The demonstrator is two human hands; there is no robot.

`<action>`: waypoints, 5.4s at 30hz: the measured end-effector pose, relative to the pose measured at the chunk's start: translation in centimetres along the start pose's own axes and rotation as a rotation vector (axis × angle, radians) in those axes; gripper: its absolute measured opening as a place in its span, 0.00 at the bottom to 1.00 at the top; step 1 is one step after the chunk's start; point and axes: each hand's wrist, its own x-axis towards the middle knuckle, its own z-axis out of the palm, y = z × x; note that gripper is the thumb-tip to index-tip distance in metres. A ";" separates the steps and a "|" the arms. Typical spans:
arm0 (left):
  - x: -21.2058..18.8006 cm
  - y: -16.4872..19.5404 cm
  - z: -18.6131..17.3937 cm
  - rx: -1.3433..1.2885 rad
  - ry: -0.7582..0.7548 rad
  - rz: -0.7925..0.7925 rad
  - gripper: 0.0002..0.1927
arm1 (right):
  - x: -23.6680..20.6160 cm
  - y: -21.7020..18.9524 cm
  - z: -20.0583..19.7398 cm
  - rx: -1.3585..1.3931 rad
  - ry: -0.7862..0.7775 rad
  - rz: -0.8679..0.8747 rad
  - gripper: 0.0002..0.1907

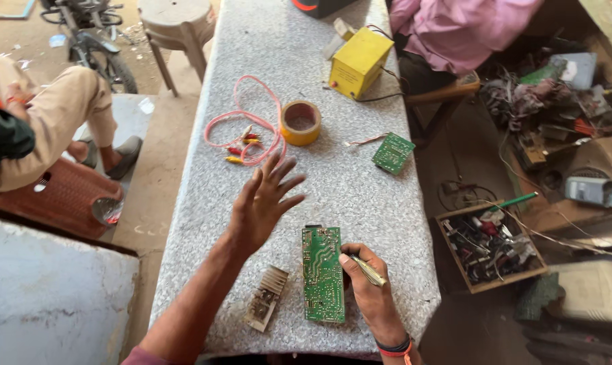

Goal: The person uses a small metal tool to scrape and clean the surface of a green circuit board on a workbench. They flip the board over and continue scraping different areas. The person also briefly handles a small metal component with a heat sink before returning to the circuit board.

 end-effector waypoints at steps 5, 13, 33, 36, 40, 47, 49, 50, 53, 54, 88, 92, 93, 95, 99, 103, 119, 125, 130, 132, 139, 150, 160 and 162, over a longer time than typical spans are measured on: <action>-1.3 2.5 6.3 -0.091 -0.483 0.114 0.55 | -0.6 0.2 0.0 -0.005 0.006 0.064 0.14; 0.5 -2.9 2.7 1.131 -0.117 0.236 0.44 | 0.3 0.1 -1.0 -0.103 0.107 0.007 0.14; -1.3 -8.2 -1.0 0.774 0.070 -0.156 0.17 | -0.9 0.4 -0.3 -0.072 0.043 0.044 0.20; -1.3 -8.2 -1.0 0.745 0.106 -0.091 0.17 | -1.0 0.4 -0.2 -0.194 0.058 0.028 0.23; -1.2 -8.1 -1.3 0.821 0.177 -0.087 0.18 | -0.9 0.2 -0.1 -0.249 0.046 -0.012 0.29; -1.2 -8.5 -1.7 0.716 0.187 -0.124 0.17 | -1.7 0.8 -1.5 -0.053 0.044 -0.107 0.39; -1.1 -8.6 -1.9 0.636 0.180 -0.107 0.16 | -1.8 1.5 -2.3 0.145 0.037 -0.108 0.34; -1.0 -8.7 -2.1 0.606 0.172 -0.066 0.16 | -1.6 2.0 -2.6 0.247 0.032 -0.109 0.31; -0.8 -8.8 -2.9 0.722 0.227 0.056 0.13 | -1.0 3.1 -3.5 0.523 0.066 0.087 0.18; -0.7 -8.9 -3.2 0.793 0.261 0.086 0.12 | -1.0 3.4 -3.6 0.564 0.072 0.090 0.15; 3.4 -6.6 -5.9 0.748 0.229 -0.137 0.15 | 10.0 -4.9 -5.0 0.001 -0.322 -0.209 0.09; 2.5 -5.8 -7.1 0.866 0.200 0.037 0.14 | 14.8 -2.6 1.2 -0.134 -0.415 -0.180 0.08; 2.3 -5.6 -7.3 0.913 0.182 0.042 0.14 | 15.4 -2.1 2.0 -0.197 -0.411 -0.209 0.09; 2.3 -5.3 -7.4 0.994 0.127 0.092 0.14 | 15.1 -1.7 1.7 -0.329 -0.430 -0.314 0.09; 3.5 -4.7 -7.4 1.249 -0.094 0.306 0.13 | 15.1 -0.8 0.0 -0.242 -0.447 -0.051 0.07; 4.0 -3.9 -7.5 1.174 -0.110 0.241 0.12 | 15.6 -0.8 -0.8 -0.293 -0.484 -0.044 0.08; 4.0 -3.4 -7.8 1.396 -0.061 0.211 0.10 | 15.8 -1.3 -1.1 -0.368 -0.477 -0.035 0.09; 3.5 -3.6 -7.6 1.399 -0.031 0.206 0.11 | 15.8 -1.3 -1.2 -0.388 -0.470 -0.068 0.08; 3.5 -3.6 -7.3 1.410 -0.037 0.169 0.10 | 15.7 -1.5 -1.4 -0.416 -0.429 -0.036 0.08; 3.5 -3.6 -7.1 1.414 -0.027 0.160 0.10 | 15.7 -1.5 -1.5 -0.365 -0.439 -0.023 0.08; 3.6 -3.7 -6.7 1.431 -0.042 0.133 0.11 | 16.0 -1.5 -1.8 -0.339 -0.474 -0.039 0.09; 3.7 -3.6 -6.4 1.460 -0.047 0.101 0.11 | 16.1 -0.8 -2.0 -0.312 -0.408 0.009 0.09; 3.8 -3.4 -6.2 1.438 -0.053 0.111 0.10 | 16.1 -1.4 -2.3 -0.283 -0.439 0.039 0.08; 3.8 -3.4 -6.2 1.437 -0.052 0.108 0.10 | 16.1 -1.4 -2.2 -0.351 -0.448 0.020 0.08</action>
